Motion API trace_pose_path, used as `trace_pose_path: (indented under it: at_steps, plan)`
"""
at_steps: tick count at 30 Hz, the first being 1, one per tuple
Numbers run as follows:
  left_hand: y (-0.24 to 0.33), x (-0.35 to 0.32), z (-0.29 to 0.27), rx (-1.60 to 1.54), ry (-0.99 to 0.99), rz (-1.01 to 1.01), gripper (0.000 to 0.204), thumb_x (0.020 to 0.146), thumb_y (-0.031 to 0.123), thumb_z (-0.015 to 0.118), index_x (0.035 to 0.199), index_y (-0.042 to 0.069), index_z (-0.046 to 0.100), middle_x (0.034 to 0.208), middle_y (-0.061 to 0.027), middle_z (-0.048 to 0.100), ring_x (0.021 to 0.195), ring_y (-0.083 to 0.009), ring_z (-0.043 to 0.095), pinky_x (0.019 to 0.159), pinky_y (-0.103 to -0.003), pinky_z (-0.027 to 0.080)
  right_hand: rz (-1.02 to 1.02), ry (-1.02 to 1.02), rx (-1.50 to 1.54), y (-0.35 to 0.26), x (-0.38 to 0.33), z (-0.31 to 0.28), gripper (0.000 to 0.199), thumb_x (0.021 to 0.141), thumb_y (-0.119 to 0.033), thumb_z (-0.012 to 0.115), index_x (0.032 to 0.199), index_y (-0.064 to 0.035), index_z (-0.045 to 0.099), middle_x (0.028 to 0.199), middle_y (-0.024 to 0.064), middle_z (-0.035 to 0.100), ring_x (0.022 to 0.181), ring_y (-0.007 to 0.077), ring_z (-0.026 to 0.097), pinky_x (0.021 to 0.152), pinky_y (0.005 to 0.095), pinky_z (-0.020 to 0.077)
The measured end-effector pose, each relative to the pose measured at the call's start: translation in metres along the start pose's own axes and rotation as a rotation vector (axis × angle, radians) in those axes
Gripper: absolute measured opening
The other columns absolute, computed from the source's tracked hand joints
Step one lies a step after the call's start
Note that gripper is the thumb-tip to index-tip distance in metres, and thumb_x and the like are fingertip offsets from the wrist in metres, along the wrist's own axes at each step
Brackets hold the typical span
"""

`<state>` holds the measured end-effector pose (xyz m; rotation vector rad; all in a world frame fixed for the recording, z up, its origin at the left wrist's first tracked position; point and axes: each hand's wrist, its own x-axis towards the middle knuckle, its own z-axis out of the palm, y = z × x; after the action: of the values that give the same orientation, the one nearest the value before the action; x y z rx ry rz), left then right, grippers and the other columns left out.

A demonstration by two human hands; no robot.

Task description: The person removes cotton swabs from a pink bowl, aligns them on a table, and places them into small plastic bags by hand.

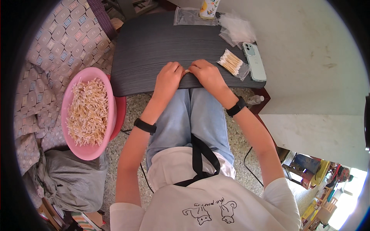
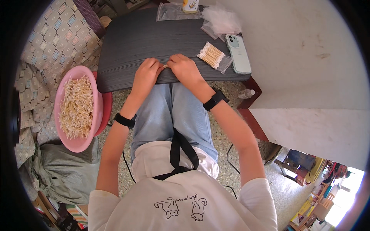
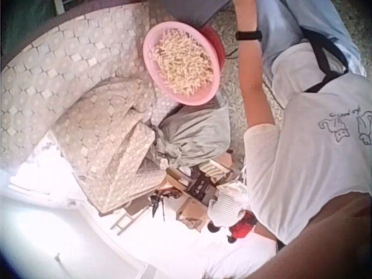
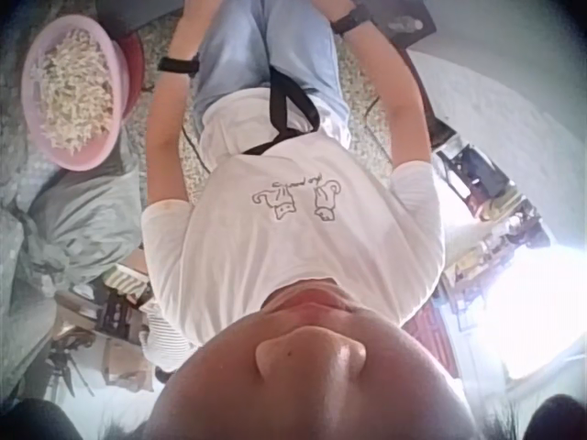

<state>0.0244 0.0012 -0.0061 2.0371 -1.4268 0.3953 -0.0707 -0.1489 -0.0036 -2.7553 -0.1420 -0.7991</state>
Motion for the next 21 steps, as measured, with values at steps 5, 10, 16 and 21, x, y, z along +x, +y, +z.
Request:
trace_pose_path:
  at_steps: [5, 10, 16, 21]
  plan:
    - [0.0001, -0.0006, 0.0010, 0.133, -0.032, 0.047, 0.009, 0.081, 0.009, 0.062, 0.085, 0.001, 0.060, 0.083, -0.0080, 0.053, 0.082, -0.0219, 0.055, 0.074, -0.033, 0.049, -0.041, -0.004, -0.009, -0.0026, 0.0001, -0.0033, 0.013, 0.073, -0.005, 0.059, 0.084, -0.0040, 0.064, 0.089, 0.0061, 0.058, 0.086, 0.0225, 0.059, 0.074, 0.0320, 0.0527]
    - [-0.0014, -0.0034, 0.0078, 0.223, -0.033, 0.075, 0.009, 0.080, 0.007, 0.060, 0.087, 0.001, 0.059, 0.085, -0.0093, 0.052, 0.083, -0.0214, 0.053, 0.077, -0.032, 0.048, -0.114, 0.036, -0.101, -0.0046, -0.0004, -0.0002, 0.014, 0.071, -0.005, 0.059, 0.085, -0.0023, 0.061, 0.089, 0.0067, 0.057, 0.086, 0.0218, 0.058, 0.074, 0.0312, 0.0522]
    - [-0.0019, -0.0056, 0.0087, 0.258, -0.064, 0.125, 0.015, 0.075, 0.003, 0.058, 0.090, 0.000, 0.058, 0.086, -0.0092, 0.051, 0.084, -0.0211, 0.051, 0.078, -0.031, 0.048, -0.153, 0.005, -0.187, -0.0022, -0.0016, 0.0040, 0.017, 0.071, -0.006, 0.059, 0.087, -0.0013, 0.061, 0.088, 0.0080, 0.056, 0.084, 0.0221, 0.058, 0.076, 0.0309, 0.0512]
    - [-0.0044, -0.0038, 0.0069, 0.282, -0.114, 0.153, 0.014, 0.076, 0.002, 0.057, 0.090, 0.000, 0.058, 0.086, -0.0101, 0.051, 0.084, -0.0209, 0.051, 0.077, -0.031, 0.046, -0.145, -0.029, -0.156, -0.0007, -0.0019, 0.0036, 0.026, 0.071, -0.003, 0.059, 0.096, 0.0030, 0.062, 0.093, 0.0109, 0.058, 0.088, 0.0256, 0.059, 0.079, 0.0338, 0.0519]
